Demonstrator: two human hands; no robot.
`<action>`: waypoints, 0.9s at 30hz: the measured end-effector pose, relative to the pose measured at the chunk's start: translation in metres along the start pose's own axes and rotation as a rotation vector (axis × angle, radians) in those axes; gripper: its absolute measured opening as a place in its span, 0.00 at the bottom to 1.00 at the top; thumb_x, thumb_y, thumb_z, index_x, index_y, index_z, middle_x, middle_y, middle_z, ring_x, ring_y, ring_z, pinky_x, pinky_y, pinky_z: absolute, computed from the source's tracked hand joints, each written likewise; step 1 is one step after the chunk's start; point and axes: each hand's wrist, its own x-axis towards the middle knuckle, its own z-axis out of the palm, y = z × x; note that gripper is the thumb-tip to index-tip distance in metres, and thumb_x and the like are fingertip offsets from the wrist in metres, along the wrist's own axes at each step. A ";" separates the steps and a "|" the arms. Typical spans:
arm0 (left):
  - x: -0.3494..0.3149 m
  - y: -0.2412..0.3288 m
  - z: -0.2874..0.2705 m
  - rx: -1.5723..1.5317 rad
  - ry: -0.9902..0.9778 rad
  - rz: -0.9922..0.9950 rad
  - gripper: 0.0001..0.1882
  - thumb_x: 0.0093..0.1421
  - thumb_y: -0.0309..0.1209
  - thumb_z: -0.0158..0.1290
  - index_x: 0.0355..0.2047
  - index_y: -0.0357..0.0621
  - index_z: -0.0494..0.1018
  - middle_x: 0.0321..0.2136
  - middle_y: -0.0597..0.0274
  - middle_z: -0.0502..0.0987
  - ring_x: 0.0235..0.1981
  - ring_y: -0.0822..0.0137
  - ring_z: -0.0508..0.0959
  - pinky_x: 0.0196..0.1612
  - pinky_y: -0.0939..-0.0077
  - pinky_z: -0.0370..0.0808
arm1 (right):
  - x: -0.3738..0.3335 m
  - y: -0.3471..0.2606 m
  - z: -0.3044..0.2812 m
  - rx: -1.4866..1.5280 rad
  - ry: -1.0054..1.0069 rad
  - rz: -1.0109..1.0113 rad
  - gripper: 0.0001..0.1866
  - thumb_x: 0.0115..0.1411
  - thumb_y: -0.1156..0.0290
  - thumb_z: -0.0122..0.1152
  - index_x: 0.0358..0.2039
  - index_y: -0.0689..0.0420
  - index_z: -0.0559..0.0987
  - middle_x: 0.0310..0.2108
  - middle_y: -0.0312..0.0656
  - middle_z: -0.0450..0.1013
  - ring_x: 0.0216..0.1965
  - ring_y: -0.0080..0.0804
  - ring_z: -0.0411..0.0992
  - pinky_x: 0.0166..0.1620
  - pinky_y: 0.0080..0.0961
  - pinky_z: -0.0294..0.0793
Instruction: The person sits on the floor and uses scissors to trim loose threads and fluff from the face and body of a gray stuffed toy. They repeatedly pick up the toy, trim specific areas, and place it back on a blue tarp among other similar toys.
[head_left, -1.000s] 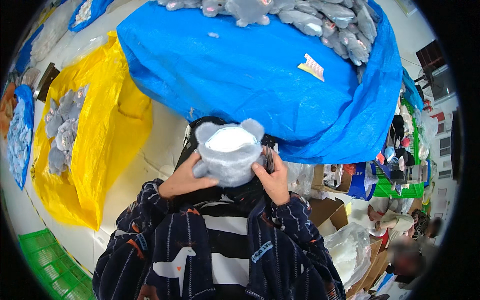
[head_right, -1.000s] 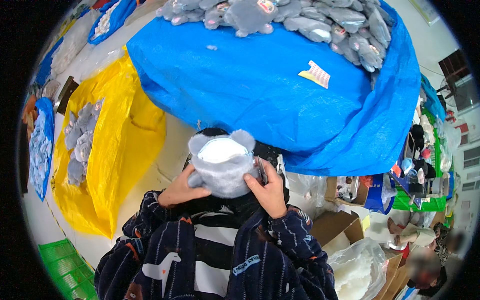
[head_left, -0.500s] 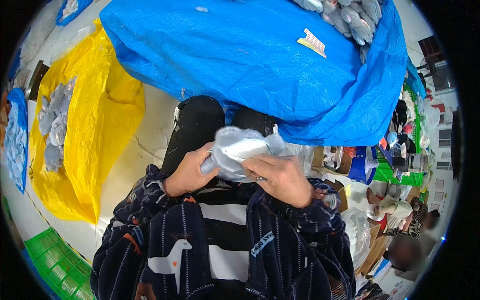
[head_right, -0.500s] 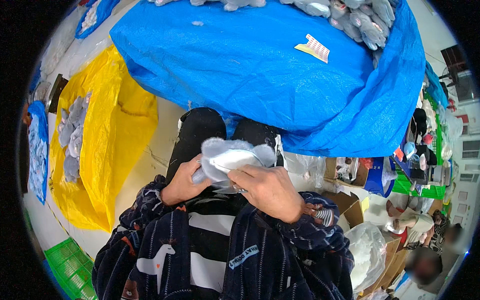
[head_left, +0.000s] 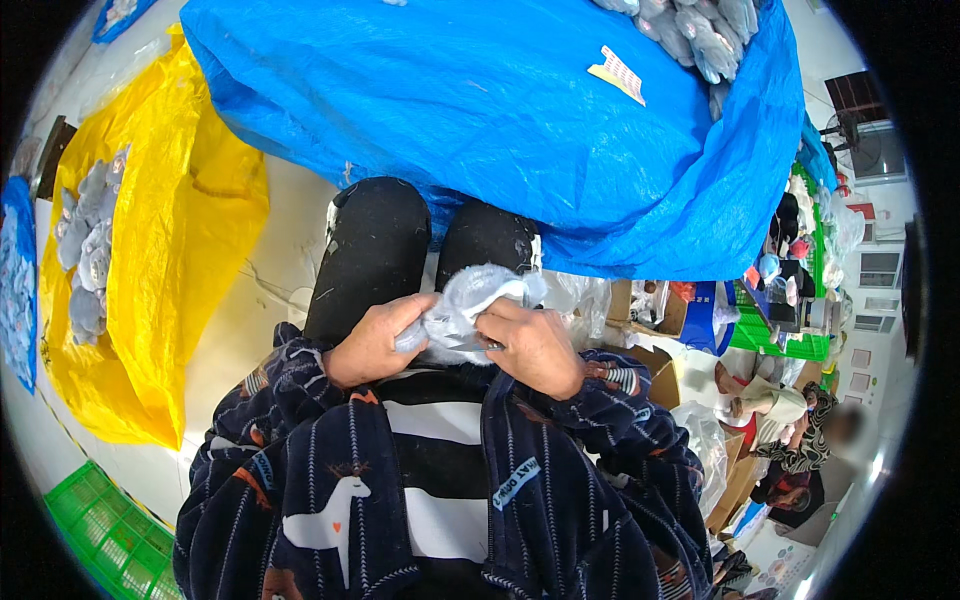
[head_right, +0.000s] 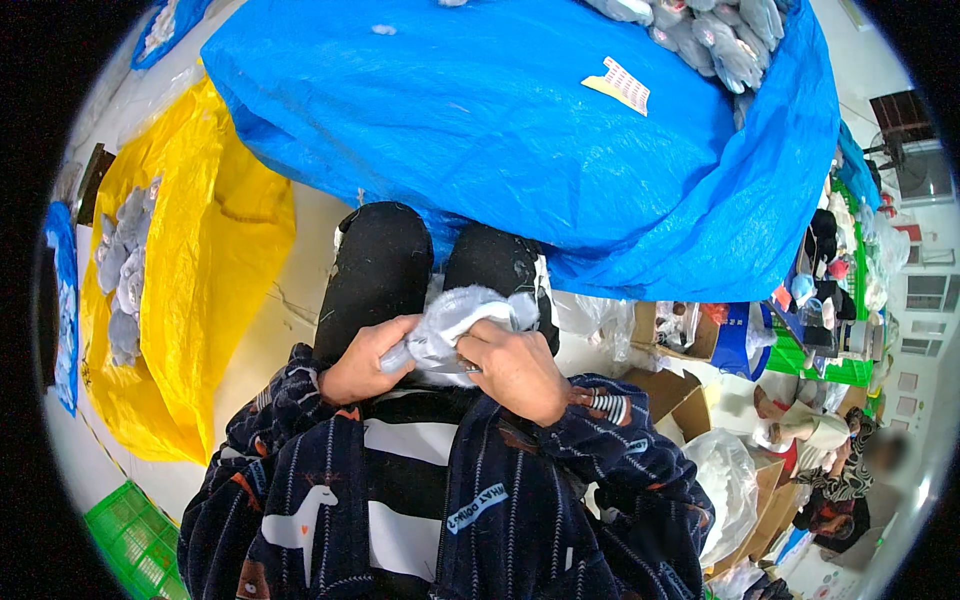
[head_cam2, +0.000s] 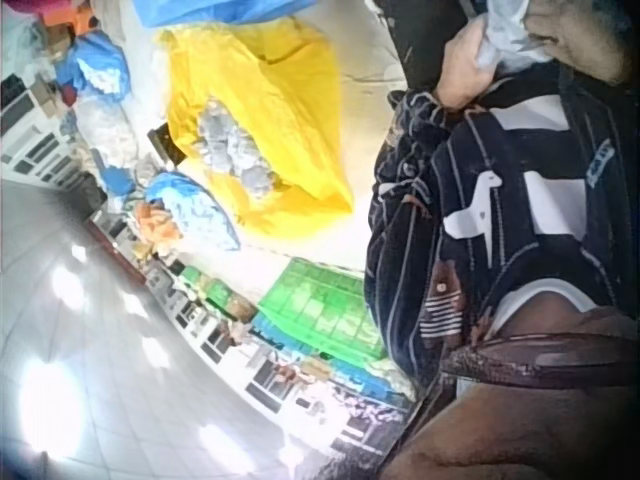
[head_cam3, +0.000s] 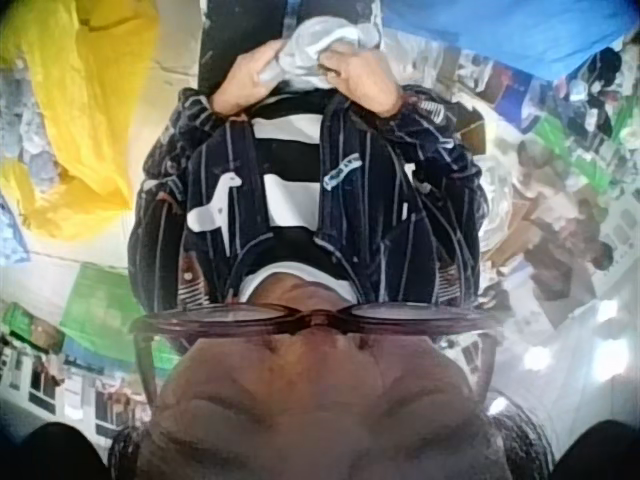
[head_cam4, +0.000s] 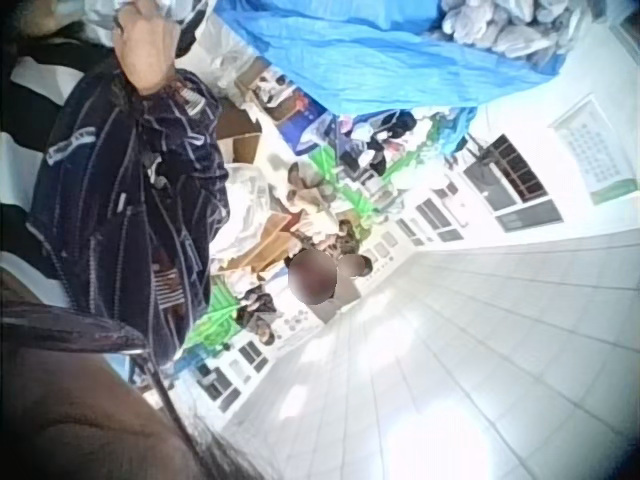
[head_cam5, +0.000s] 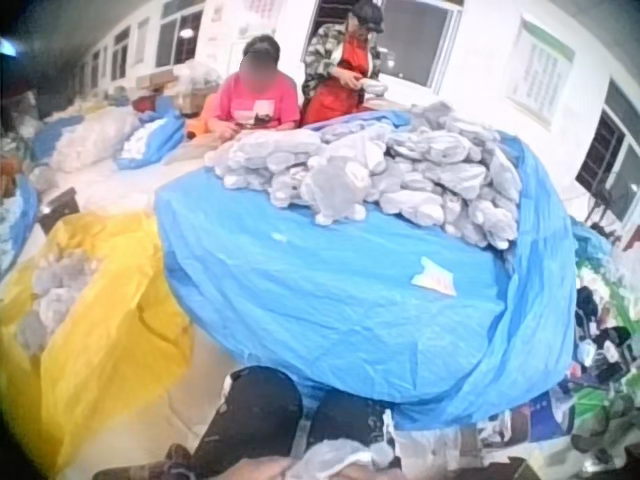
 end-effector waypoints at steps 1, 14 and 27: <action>0.000 0.000 -0.001 0.004 0.004 0.008 0.25 0.49 0.21 0.55 0.50 0.34 0.65 0.42 0.43 0.73 0.44 0.48 0.75 0.46 0.67 0.72 | 0.001 0.001 0.003 -0.010 0.017 -0.003 0.18 0.42 0.74 0.67 0.36 0.55 0.75 0.35 0.39 0.70 0.34 0.42 0.74 0.32 0.35 0.73; -0.002 -0.005 -0.005 -0.127 0.037 0.004 0.15 0.53 0.23 0.55 0.41 0.34 0.69 0.34 0.50 0.74 0.36 0.58 0.77 0.41 0.70 0.71 | 0.001 0.020 -0.037 0.190 0.402 0.044 0.14 0.48 0.75 0.64 0.36 0.59 0.74 0.38 0.41 0.74 0.34 0.35 0.76 0.33 0.26 0.74; 0.014 0.059 -0.045 0.272 0.163 0.281 0.21 0.51 0.23 0.57 0.46 0.38 0.69 0.44 0.55 0.68 0.47 0.61 0.70 0.47 0.74 0.68 | -0.006 0.007 -0.014 0.533 0.317 0.061 0.11 0.51 0.77 0.63 0.34 0.62 0.72 0.33 0.44 0.71 0.35 0.34 0.72 0.39 0.25 0.70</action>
